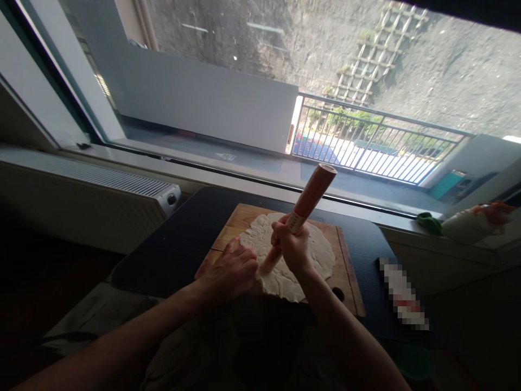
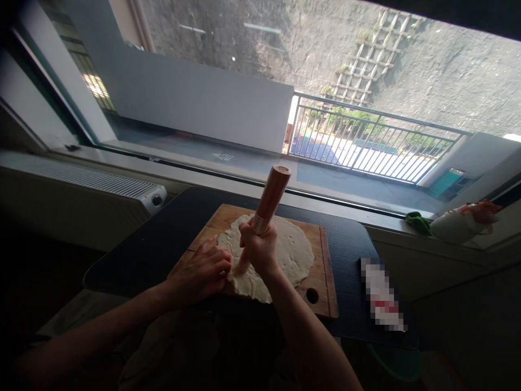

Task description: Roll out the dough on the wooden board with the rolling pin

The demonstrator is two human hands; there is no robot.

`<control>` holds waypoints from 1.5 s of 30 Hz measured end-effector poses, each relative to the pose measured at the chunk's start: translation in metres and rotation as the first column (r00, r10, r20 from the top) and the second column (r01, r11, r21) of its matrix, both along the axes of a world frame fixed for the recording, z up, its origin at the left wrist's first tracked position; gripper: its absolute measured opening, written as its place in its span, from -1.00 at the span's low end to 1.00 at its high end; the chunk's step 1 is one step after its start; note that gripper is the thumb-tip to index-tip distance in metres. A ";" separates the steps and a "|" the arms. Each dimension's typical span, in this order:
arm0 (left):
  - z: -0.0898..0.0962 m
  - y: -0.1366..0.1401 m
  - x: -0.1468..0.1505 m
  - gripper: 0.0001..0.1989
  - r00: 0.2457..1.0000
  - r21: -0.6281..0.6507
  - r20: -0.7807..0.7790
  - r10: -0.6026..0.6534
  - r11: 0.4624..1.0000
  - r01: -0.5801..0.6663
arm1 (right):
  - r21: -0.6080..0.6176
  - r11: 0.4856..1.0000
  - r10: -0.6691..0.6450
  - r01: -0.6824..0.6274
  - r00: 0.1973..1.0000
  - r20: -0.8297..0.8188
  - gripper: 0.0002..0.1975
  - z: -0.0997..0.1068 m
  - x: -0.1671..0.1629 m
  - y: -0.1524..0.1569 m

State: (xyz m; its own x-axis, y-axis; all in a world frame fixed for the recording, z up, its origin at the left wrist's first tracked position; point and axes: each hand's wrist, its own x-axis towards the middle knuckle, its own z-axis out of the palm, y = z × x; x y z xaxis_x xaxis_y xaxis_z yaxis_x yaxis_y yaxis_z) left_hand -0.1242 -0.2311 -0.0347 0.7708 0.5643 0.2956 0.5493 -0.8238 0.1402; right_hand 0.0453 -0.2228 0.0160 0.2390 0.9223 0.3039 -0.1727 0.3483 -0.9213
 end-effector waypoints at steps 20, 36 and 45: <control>0.000 -0.016 0.002 -0.83 0.988 0.186 0.036 -0.152 0.972 0.143 | 0.019 1.000 0.022 -0.023 1.000 0.007 -0.82 -0.002 0.000 -0.004; 0.006 -0.024 -0.018 -0.75 0.983 0.033 0.182 0.006 0.999 -0.012 | -0.008 0.998 0.055 -0.055 0.998 0.042 -0.81 0.014 -0.001 -0.025; -0.021 -0.014 -0.032 -0.78 0.958 -0.013 0.277 0.076 0.997 -0.076 | -0.030 0.991 0.131 -0.128 0.979 0.153 -0.79 0.015 -0.025 -0.041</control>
